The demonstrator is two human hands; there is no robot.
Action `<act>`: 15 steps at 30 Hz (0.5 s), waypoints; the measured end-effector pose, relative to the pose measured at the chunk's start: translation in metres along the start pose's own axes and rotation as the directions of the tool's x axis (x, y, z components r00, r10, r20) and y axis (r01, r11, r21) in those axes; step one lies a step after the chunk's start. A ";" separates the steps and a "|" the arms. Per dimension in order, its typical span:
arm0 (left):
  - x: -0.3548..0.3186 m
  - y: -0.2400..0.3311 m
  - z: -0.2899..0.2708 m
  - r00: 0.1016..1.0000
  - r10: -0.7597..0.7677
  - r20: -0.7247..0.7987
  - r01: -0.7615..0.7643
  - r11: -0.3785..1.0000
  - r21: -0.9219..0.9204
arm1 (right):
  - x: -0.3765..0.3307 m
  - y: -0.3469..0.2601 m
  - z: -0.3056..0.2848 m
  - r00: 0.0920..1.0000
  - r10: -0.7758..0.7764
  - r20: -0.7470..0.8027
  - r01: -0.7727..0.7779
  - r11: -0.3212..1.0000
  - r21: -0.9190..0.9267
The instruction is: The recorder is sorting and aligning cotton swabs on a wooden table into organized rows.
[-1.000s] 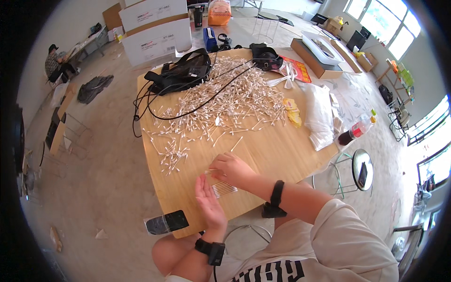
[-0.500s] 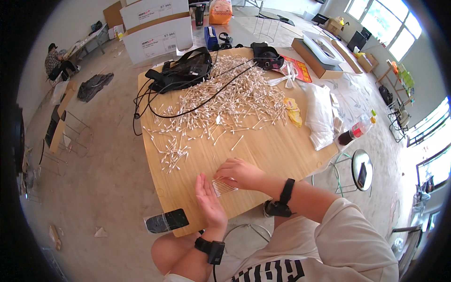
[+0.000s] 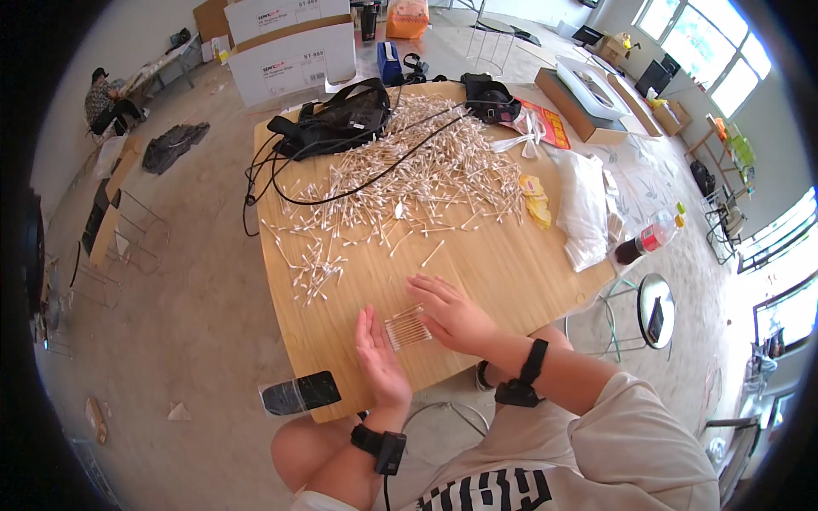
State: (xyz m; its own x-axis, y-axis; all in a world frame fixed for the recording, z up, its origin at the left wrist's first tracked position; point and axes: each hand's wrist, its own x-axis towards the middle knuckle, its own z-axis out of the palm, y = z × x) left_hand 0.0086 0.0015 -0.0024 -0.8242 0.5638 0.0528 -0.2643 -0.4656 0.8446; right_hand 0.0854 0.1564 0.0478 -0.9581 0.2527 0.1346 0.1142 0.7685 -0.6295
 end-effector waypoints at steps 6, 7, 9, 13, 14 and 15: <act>0.000 0.000 0.001 1.000 0.003 0.009 -0.003 1.000 0.004 | -0.002 0.005 -0.003 0.995 -0.097 -0.040 0.082 0.958 -0.275; 0.000 0.001 0.002 1.000 0.002 0.010 -0.002 1.000 0.007 | 0.002 0.005 -0.004 0.994 -0.097 -0.042 0.080 0.951 -0.298; 0.000 0.000 0.001 1.000 0.001 0.010 -0.001 1.000 0.011 | 0.008 0.005 -0.005 0.994 -0.098 -0.044 0.079 0.944 -0.319; 0.000 0.000 0.000 1.000 -0.007 0.004 0.007 1.000 -0.001 | 0.014 0.007 -0.003 0.988 -0.150 -0.030 0.128 0.915 -0.383; 0.000 0.001 0.000 1.000 -0.022 -0.001 0.022 1.000 -0.009 | 0.015 0.008 -0.003 0.988 -0.155 -0.023 0.134 0.912 -0.388; 0.000 0.001 0.000 1.000 -0.022 -0.002 0.022 1.000 -0.009 | 0.016 0.009 -0.003 0.988 -0.156 -0.021 0.135 0.911 -0.388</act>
State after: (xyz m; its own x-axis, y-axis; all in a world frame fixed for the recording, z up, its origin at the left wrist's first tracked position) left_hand 0.0084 0.0010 -0.0012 -0.8195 0.5721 0.0330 -0.2868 -0.4593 0.8407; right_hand 0.0722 0.1686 0.0466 -0.9585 0.1424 0.2471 0.0764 0.9630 -0.2584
